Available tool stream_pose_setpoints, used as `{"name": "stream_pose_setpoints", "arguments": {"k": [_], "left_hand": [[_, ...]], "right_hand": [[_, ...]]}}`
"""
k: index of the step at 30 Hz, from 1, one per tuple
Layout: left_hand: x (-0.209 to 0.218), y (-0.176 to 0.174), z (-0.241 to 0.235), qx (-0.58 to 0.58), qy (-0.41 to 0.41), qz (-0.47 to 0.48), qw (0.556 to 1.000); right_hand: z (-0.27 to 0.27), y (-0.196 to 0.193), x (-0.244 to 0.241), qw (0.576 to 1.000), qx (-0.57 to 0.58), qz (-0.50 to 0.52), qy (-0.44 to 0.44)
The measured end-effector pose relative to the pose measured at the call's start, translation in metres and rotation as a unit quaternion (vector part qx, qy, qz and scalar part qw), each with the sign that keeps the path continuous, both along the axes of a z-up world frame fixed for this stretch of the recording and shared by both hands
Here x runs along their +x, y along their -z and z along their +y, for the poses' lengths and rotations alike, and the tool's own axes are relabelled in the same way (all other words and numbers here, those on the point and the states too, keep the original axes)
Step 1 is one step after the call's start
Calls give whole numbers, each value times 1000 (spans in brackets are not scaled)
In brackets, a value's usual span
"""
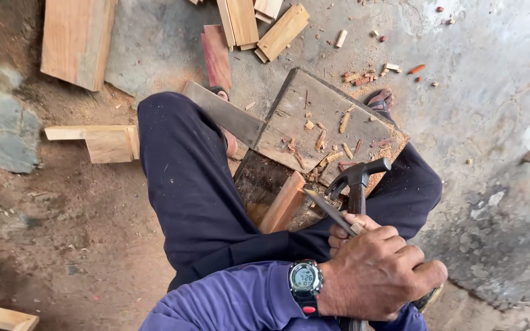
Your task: The person sits on the ground and uses a chisel and hammer to carve a small cylindrical piece of wood. They repeatedly strike the chisel to shape the wood, occasionally rotating it to work on different sides. The person also uses the chisel to carve a rectangular piece of wood placed on a wooden block.
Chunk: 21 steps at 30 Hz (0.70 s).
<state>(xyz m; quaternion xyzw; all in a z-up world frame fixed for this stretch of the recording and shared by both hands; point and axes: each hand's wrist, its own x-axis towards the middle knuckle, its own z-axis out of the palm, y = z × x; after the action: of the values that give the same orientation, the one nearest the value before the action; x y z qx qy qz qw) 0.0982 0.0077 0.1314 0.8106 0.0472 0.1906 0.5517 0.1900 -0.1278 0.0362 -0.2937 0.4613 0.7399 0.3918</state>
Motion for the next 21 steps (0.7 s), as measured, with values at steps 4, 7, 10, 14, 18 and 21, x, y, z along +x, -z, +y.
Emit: {"name": "stream_pose_setpoints", "arguments": {"k": [4, 7, 10, 14, 18, 21], "left_hand": [[4, 8, -13, -67, -24, 4, 997], [5, 8, -13, -80, -47, 6, 996], [5, 5, -4, -86, -56, 1, 995], [5, 7, 3, -94, -54, 0, 994], [4, 6, 14, -116, -64, 5, 991], [3, 0, 35, -136, -80, -4, 987]], "right_hand": [[4, 1, -9, 996, -70, -54, -33], [4, -2, -13, 997, -28, -56, 35], [-37, 24, -19, 985, -15, -161, 65], [-30, 0, -18, 968, -9, -235, 85], [-78, -2, -18, 850, -31, -521, 76], [-134, -7, 4, 715, 58, -671, 185]]}}
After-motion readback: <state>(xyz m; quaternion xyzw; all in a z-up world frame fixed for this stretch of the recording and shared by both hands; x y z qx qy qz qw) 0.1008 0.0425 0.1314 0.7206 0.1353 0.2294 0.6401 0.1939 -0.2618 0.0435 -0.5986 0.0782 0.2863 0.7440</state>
